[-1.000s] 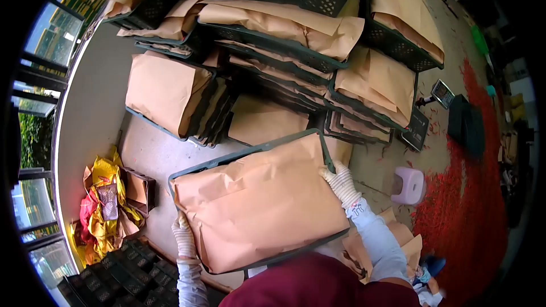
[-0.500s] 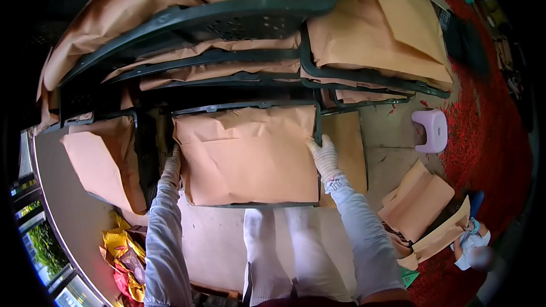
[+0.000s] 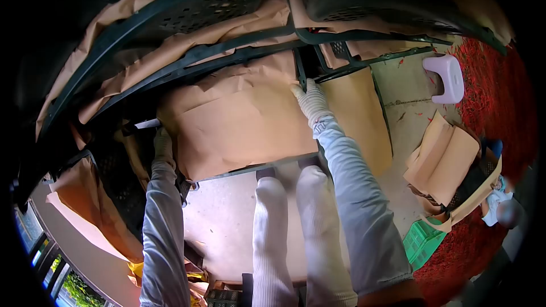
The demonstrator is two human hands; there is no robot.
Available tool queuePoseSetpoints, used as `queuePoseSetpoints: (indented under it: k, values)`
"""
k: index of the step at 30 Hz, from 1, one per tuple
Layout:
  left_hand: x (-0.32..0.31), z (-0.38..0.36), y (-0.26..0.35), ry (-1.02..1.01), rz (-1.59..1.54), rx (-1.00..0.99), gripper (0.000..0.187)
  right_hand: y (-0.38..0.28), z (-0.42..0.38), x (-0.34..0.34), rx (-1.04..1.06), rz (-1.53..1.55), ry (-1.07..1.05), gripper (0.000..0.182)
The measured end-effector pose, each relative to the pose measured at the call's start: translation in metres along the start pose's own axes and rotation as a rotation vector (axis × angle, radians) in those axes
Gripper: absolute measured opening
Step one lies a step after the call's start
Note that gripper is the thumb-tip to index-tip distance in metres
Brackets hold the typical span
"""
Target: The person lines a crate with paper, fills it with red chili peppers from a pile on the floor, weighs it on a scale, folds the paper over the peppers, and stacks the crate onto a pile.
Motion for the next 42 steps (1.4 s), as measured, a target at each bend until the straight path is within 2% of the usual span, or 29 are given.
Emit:
queuePoseSetpoints:
  k: [1, 2, 3, 4, 6, 8, 9, 10, 12, 14, 15, 16, 17, 18, 19, 20, 21, 23, 24, 27, 29, 31, 33, 34, 35, 37, 39, 41, 42]
  values:
    - [0.011, -0.012, 0.016, 0.093, 0.055, -0.093, 0.053, 0.0, -0.003, 0.007, 0.023, -0.108, 0.065, 0.071]
    - [0.018, -0.027, 0.034, 0.082, 0.06, -0.107, 0.053, -0.008, -0.012, 0.02, -0.026, -0.055, 0.043, 0.083]
    - [0.032, -0.046, 0.057, 0.111, 0.168, -0.092, 0.054, -0.007, -0.019, 0.028, -0.041, -0.045, 0.055, 0.083]
    - [0.049, -0.062, 0.082, 0.145, 0.271, -0.083, 0.056, -0.01, -0.026, 0.046, 0.014, 0.034, 0.171, 0.08]
    - [0.066, -0.088, 0.114, -0.059, 0.304, 0.02, 0.055, -0.013, -0.057, 0.092, 0.045, 0.169, 0.331, 0.07]
    - [0.093, -0.12, 0.124, 0.071, 0.321, -0.313, 0.046, 0.01, -0.109, 0.129, -0.013, 0.329, 0.366, 0.06]
    - [0.107, -0.148, 0.148, -0.004, 0.279, -0.151, 0.043, 0.035, -0.138, 0.141, -0.052, 0.268, 0.347, 0.057]
    - [0.114, -0.157, 0.134, 0.013, 0.362, -0.271, 0.043, 0.064, -0.167, 0.155, -0.091, 0.209, 0.333, 0.053]
    - [0.122, -0.192, 0.122, -0.081, 0.362, -0.382, 0.049, 0.114, -0.249, 0.187, -0.262, 0.033, 0.266, 0.049]
    - [0.117, -0.229, 0.091, -0.464, 0.291, -0.218, 0.045, 0.168, -0.338, 0.211, -0.381, -0.102, 0.134, 0.044]
    - [0.112, -0.251, 0.072, -0.637, 0.175, -0.297, 0.04, 0.2, -0.391, 0.213, -0.477, -0.177, -0.008, 0.042]
    - [0.096, -0.256, -0.002, -0.695, 0.121, -0.229, 0.033, 0.23, -0.431, 0.225, -0.563, -0.249, -0.135, 0.041]
    - [0.088, -0.276, -0.033, -0.998, 0.254, -0.103, 0.029, 0.253, -0.473, 0.232, -0.605, -0.315, -0.261, 0.043]
    - [0.1, -0.307, -0.032, -1.025, 0.0, 0.334, 0.027, 0.269, -0.516, 0.235, -0.651, -0.366, -0.395, 0.045]
    - [0.109, -0.328, -0.024, -1.041, 0.104, 0.358, 0.027, 0.272, -0.553, 0.249, -0.758, -0.306, -0.417, 0.045]
    - [0.106, -0.335, -0.045, -1.084, 0.211, 0.416, 0.028, 0.27, -0.585, 0.26, -0.854, -0.242, -0.449, 0.046]
    - [0.106, -0.34, -0.052, -1.084, 0.342, 0.392, 0.028, 0.271, -0.608, 0.271, -0.88, -0.217, -0.409, 0.046]
    - [0.105, -0.343, -0.03, -1.093, 0.392, 0.174, 0.031, 0.273, -0.644, 0.274, -0.895, -0.159, -0.338, 0.042]
    - [0.1, -0.345, -0.022, -1.092, 0.438, 0.185, 0.032, 0.289, -0.662, 0.268, -0.894, -0.133, -0.317, 0.042]
    - [0.075, -0.339, 0.017, -1.104, 0.472, 0.196, 0.029, 0.315, -0.683, 0.258, -0.852, -0.002, -0.301, 0.042]
    - [0.06, -0.333, 0.053, -1.075, 0.224, 0.274, 0.025, 0.324, -0.705, 0.263, -0.912, 0.064, -0.284, 0.043]
    - [0.041, -0.327, 0.065, -1.0, 0.065, 0.476, 0.013, 0.359, -0.713, 0.256, -0.854, 0.129, -0.284, 0.043]
    - [0.038, -0.364, 0.116, -0.853, 0.072, 0.339, 0.01, 0.388, -0.709, 0.261, -0.73, 0.049, -0.36, 0.044]
    - [0.029, -0.379, 0.116, -0.89, 0.008, 0.442, 0.008, 0.41, -0.706, 0.269, -0.694, 0.045, -0.259, 0.044]
    - [0.034, -0.415, 0.143, -0.874, -0.004, 0.444, 0.006, 0.423, -0.707, 0.288, -0.69, 0.05, -0.257, 0.044]
    - [0.019, -0.455, 0.147, -0.877, 0.102, 0.427, 0.007, 0.437, -0.685, 0.336, -0.648, 0.156, -0.108, 0.043]
    - [-0.002, -0.513, 0.162, -1.036, 0.048, 0.461, 0.014, 0.453, -0.665, 0.385, -0.652, 0.179, -0.046, 0.041]
    - [-0.017, -0.563, 0.175, -1.12, 0.218, 0.238, 0.019, 0.48, -0.66, 0.423, -0.652, 0.187, 0.011, 0.039]
    - [-0.05, -0.562, 0.14, -1.116, 0.312, 0.203, 0.021, 0.494, -0.653, 0.442, -0.632, 0.182, 0.087, 0.037]
Point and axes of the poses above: each hand's wrist, its own z-axis towards the middle knuckle, its own x-axis out of the back of the hand, y = z × x, the point moved 8 cm from there along z, towards the middle knuckle, and after that the axes turned 4 degrees about y, right-handed, at the moved point
